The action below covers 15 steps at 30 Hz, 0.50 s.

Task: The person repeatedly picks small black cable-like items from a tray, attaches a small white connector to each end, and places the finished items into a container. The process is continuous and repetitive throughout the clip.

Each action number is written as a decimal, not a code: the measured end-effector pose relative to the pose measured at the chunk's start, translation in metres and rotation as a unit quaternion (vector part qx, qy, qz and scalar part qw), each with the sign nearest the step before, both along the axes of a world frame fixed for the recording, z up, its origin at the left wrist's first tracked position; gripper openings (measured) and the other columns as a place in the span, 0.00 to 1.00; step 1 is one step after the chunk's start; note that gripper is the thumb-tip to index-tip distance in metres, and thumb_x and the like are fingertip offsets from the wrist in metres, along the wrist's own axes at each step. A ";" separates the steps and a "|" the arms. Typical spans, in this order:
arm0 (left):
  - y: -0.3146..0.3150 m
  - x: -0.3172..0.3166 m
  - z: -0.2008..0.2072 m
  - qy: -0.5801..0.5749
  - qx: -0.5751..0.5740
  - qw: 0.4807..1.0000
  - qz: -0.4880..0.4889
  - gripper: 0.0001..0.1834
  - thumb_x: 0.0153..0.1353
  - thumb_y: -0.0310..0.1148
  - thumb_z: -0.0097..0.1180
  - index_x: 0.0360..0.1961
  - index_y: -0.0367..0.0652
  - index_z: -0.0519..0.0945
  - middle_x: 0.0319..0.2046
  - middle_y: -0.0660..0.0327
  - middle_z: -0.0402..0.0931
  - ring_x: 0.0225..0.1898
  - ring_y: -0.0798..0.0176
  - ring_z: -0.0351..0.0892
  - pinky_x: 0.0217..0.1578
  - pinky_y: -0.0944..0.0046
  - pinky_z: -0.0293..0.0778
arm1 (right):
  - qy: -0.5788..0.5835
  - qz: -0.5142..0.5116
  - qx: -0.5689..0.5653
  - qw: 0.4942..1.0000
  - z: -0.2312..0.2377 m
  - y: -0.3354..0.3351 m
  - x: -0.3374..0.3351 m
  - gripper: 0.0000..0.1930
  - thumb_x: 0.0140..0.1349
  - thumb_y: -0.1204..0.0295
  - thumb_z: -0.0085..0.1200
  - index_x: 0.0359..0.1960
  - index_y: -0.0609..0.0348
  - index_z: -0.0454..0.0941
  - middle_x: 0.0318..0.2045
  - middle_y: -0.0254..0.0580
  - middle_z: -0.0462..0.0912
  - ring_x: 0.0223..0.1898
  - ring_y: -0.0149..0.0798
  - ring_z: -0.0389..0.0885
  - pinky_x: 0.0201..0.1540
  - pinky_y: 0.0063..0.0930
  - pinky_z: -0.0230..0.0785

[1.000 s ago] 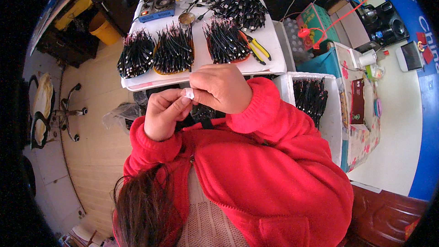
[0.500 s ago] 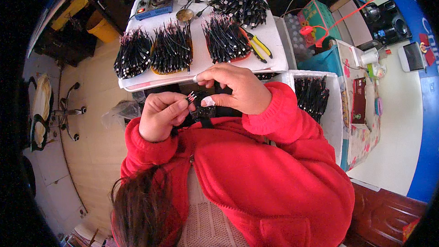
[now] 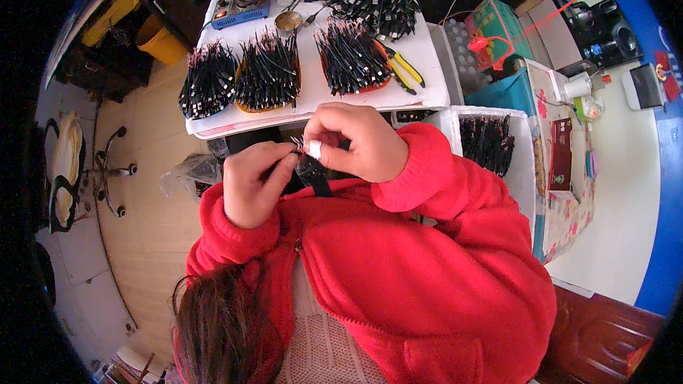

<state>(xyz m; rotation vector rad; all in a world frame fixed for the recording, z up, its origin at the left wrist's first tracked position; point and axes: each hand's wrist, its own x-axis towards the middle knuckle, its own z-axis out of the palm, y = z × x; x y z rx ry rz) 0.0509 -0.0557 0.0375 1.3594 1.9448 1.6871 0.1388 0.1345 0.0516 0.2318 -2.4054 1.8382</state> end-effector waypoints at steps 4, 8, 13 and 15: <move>0.002 0.008 -0.002 0.283 0.015 0.956 0.072 0.11 0.49 0.19 0.57 0.36 0.34 0.75 0.20 0.54 0.70 0.21 0.51 0.73 0.23 0.59 0.71 | -0.239 0.024 -0.318 0.917 -0.013 -0.005 0.007 0.09 0.65 0.68 0.52 0.36 0.62 0.73 0.29 0.27 0.72 0.30 0.22 0.67 0.34 0.17 0.62; -0.005 0.008 -0.003 -0.007 -0.033 0.999 0.026 0.07 0.55 0.21 0.57 0.36 0.31 0.79 0.23 0.55 0.77 0.22 0.62 0.75 0.25 0.65 0.71 | -0.023 -0.077 -0.017 0.997 -0.010 -0.005 0.016 0.09 0.60 0.69 0.57 0.38 0.59 0.75 0.31 0.34 0.75 0.31 0.29 0.73 0.33 0.20 0.64; -0.005 0.005 -0.003 -0.296 -0.051 0.953 -0.047 0.07 0.59 0.23 0.55 0.37 0.32 0.81 0.25 0.57 0.80 0.25 0.72 0.75 0.27 0.69 0.70 | 0.332 -0.087 0.373 0.862 0.001 -0.002 0.013 0.15 0.45 0.72 0.61 0.38 0.57 0.76 0.34 0.38 0.76 0.34 0.41 0.76 0.35 0.33 0.66; -0.003 0.006 -0.002 -0.317 -0.044 0.946 -0.050 0.06 0.58 0.23 0.56 0.36 0.32 0.81 0.24 0.56 0.78 0.24 0.70 0.75 0.26 0.70 0.69 | 0.331 -0.106 0.385 0.855 0.000 -0.004 0.011 0.13 0.45 0.74 0.58 0.36 0.57 0.76 0.32 0.37 0.75 0.32 0.40 0.74 0.34 0.34 0.65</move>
